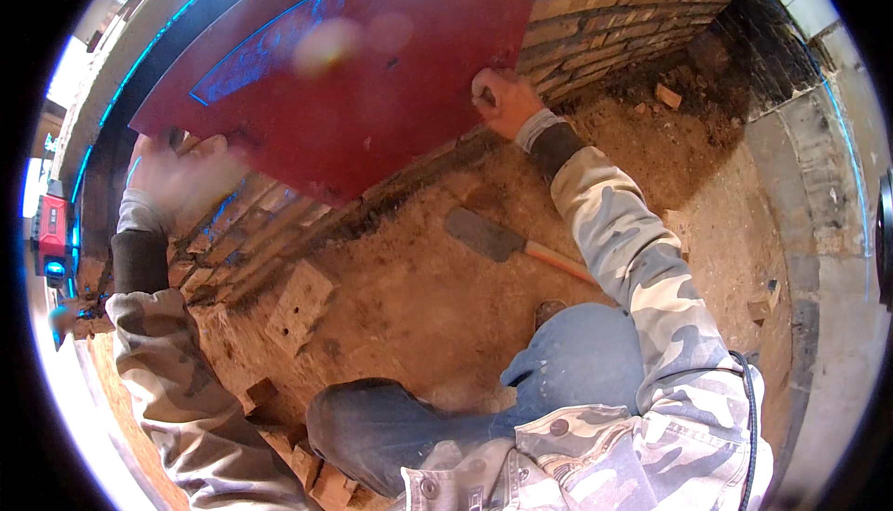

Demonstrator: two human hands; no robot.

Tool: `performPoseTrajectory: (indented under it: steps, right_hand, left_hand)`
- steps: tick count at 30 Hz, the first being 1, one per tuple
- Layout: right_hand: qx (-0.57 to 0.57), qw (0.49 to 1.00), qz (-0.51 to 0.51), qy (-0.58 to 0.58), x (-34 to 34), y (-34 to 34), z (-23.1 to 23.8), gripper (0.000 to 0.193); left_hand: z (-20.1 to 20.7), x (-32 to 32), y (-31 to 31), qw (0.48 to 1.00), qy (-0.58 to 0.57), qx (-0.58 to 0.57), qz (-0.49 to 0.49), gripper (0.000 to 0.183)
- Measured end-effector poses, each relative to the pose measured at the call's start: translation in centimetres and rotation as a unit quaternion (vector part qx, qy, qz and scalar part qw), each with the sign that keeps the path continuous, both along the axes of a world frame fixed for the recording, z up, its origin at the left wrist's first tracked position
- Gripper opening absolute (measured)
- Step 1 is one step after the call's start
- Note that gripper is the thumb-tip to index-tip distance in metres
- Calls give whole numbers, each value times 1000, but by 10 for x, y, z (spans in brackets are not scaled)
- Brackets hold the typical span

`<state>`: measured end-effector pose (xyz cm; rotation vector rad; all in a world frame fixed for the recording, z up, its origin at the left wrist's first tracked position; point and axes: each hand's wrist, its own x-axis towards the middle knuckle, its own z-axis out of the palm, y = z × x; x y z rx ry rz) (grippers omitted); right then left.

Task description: The person uses a trowel to apply mortar to a brick and places it into a curved brick arch. The person repeats this process, tapping bricks into place and smoothing mortar joints along the arch. A laser level projects a blue line used for alignment.

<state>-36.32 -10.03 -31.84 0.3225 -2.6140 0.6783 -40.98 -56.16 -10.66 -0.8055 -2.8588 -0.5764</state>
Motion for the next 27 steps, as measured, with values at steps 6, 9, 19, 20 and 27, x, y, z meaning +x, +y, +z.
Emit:
performPoseTrajectory:
  steps: [6, 9, 19, 20, 27]
  right_hand:
    - [73, 997, -23, 3, 0, 6, -3, 17]
    - [109, 993, -31, 36, 2, 9, -4, 16]
    - [-30, 989, -39, -139, 55, 12, -39, 27]
    - [-53, 974, -43, -216, 75, 12, -49, 32]
    - [23, 897, -134, -420, 228, 22, -112, 49]
  left_hand:
    - [4, 4, -1, 958, 172, -214, -86, 51]
    - [4, 0, -3, 979, 112, -167, -31, 38]
    - [10, 14, 12, 978, 143, -93, -122, 47]
    - [8, 20, 15, 999, 10, 34, -18, 56]
    - [12, 13, 12, 978, 163, -65, -112, 67]
